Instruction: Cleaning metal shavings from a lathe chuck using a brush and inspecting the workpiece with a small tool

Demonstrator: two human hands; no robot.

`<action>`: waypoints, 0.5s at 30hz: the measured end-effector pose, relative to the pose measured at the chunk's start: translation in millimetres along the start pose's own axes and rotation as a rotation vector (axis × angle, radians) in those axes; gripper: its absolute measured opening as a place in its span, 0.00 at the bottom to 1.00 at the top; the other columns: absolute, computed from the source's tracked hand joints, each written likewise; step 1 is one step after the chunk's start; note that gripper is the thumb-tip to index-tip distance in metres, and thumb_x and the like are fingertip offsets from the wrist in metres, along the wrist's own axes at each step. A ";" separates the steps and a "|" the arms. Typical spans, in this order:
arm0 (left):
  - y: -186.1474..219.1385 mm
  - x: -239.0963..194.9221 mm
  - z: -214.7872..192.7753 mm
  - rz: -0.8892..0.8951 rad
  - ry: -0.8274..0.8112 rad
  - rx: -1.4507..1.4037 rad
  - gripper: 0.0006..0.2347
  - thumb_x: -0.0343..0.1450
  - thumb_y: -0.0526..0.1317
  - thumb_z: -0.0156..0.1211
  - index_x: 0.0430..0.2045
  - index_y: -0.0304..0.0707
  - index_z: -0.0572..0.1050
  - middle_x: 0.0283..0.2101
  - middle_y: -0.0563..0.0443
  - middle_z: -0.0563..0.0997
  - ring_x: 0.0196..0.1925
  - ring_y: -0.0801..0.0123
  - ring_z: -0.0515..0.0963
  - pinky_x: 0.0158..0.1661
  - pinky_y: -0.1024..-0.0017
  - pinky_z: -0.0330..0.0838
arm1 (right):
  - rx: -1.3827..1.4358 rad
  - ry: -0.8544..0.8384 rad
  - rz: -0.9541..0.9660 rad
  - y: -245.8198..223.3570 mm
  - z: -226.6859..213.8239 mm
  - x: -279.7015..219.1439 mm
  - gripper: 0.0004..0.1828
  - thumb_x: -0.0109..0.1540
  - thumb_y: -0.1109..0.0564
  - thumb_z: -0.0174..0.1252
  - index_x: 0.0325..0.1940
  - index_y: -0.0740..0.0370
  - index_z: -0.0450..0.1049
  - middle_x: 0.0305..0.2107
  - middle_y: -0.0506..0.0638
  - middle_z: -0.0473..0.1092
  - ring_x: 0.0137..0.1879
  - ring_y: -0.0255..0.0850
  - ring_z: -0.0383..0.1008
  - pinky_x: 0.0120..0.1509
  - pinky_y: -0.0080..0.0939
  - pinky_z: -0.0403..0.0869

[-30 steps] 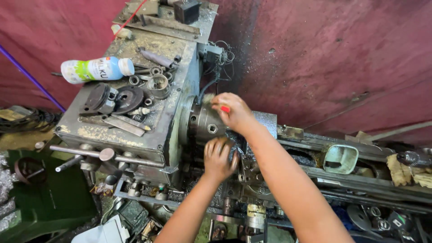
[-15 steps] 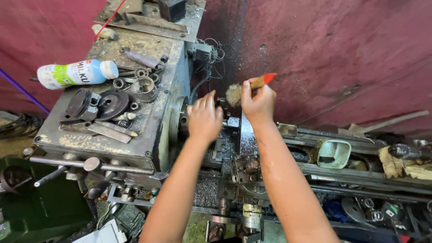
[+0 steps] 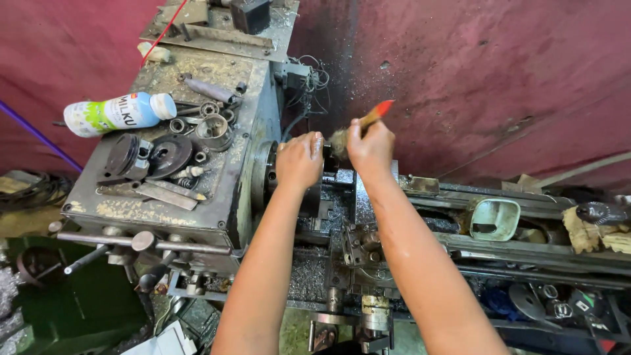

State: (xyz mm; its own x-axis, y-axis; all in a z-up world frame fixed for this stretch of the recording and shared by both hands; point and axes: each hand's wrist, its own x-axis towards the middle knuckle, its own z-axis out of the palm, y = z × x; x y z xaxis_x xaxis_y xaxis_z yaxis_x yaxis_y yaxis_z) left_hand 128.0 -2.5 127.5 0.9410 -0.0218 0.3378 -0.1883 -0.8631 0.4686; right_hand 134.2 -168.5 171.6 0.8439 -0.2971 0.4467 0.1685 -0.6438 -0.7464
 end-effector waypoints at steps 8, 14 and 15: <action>13.9 -5.0 -21.8 -0.012 -0.012 -0.010 0.20 0.80 0.53 0.33 0.32 0.49 0.76 0.35 0.47 0.84 0.46 0.51 0.83 0.50 0.53 0.70 | -0.217 -0.080 0.099 32.5 21.3 7.6 0.19 0.61 0.44 0.57 0.30 0.63 0.78 0.24 0.62 0.76 0.40 0.60 0.81 0.39 0.61 0.78; 15.5 -3.0 -21.6 -0.021 -0.039 0.032 0.19 0.79 0.54 0.33 0.32 0.52 0.76 0.34 0.50 0.84 0.45 0.53 0.84 0.50 0.54 0.71 | -0.076 -0.058 0.135 -15.3 -3.3 -4.2 0.17 0.63 0.49 0.54 0.35 0.67 0.78 0.28 0.67 0.76 0.43 0.63 0.80 0.41 0.64 0.76; 15.7 -3.1 -20.3 -0.025 -0.042 0.044 0.19 0.79 0.54 0.33 0.31 0.52 0.76 0.34 0.51 0.84 0.45 0.54 0.84 0.50 0.54 0.71 | -0.048 -0.146 0.114 -27.2 -8.9 -11.1 0.19 0.63 0.51 0.52 0.38 0.73 0.77 0.31 0.75 0.76 0.47 0.70 0.78 0.46 0.70 0.74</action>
State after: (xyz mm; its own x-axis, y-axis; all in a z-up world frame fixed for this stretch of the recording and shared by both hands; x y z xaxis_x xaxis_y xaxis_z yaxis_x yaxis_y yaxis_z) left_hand 116.4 -5.7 150.3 0.9565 -0.0203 0.2911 -0.1527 -0.8848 0.4402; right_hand 115.7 -154.0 191.4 0.9217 -0.2668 0.2817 0.0461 -0.6456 -0.7623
